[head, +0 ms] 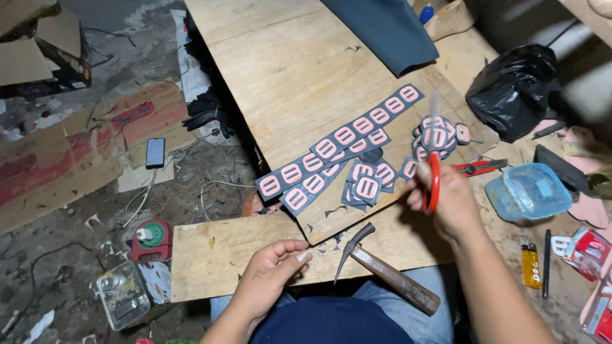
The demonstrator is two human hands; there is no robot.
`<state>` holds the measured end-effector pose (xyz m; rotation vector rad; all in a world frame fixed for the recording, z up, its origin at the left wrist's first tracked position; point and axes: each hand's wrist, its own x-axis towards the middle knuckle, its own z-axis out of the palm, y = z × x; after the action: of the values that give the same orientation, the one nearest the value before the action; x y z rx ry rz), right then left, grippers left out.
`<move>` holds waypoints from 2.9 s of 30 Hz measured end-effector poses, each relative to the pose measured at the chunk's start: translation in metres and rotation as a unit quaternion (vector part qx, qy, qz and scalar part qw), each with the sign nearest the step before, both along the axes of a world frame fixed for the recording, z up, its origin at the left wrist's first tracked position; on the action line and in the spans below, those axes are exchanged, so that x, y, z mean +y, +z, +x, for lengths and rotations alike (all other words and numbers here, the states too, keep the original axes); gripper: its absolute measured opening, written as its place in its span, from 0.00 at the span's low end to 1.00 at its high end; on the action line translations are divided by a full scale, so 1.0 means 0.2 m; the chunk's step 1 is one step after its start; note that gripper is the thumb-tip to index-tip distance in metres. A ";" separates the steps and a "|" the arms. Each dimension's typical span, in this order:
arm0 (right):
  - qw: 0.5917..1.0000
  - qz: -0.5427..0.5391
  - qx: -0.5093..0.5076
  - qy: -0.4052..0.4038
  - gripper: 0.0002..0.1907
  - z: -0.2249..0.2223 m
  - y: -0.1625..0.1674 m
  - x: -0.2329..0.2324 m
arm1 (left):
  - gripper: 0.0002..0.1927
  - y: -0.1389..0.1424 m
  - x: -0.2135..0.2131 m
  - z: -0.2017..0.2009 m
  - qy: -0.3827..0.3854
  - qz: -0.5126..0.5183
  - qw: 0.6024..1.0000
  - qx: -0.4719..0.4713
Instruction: The person uses red-handled scissors to cut individual oval-shaped patches from a dark gray fabric sheet. They trim around each patch and place the cut pieces on a wooden board nearby.
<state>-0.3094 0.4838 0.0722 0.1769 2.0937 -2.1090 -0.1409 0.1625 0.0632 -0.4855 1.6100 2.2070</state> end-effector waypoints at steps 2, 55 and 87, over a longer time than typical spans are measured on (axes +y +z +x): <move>0.965 -0.189 -0.117 0.140 0.28 0.22 -0.03 -0.11 | 0.22 0.03 0.01 -0.03 0.014 0.045 0.998 0.027; 0.947 -0.042 -0.044 0.314 0.19 0.68 -0.02 -0.49 | 0.12 0.22 0.04 -0.04 0.124 0.081 0.981 0.126; 0.923 0.044 -0.157 0.349 0.11 0.58 -0.08 -0.30 | 0.11 0.21 -0.13 -0.10 -0.052 -0.107 0.983 0.140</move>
<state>-0.1928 0.4247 0.0558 -0.1885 1.7115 -1.4533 -0.1606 0.1369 0.1051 -0.1434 1.9815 2.1092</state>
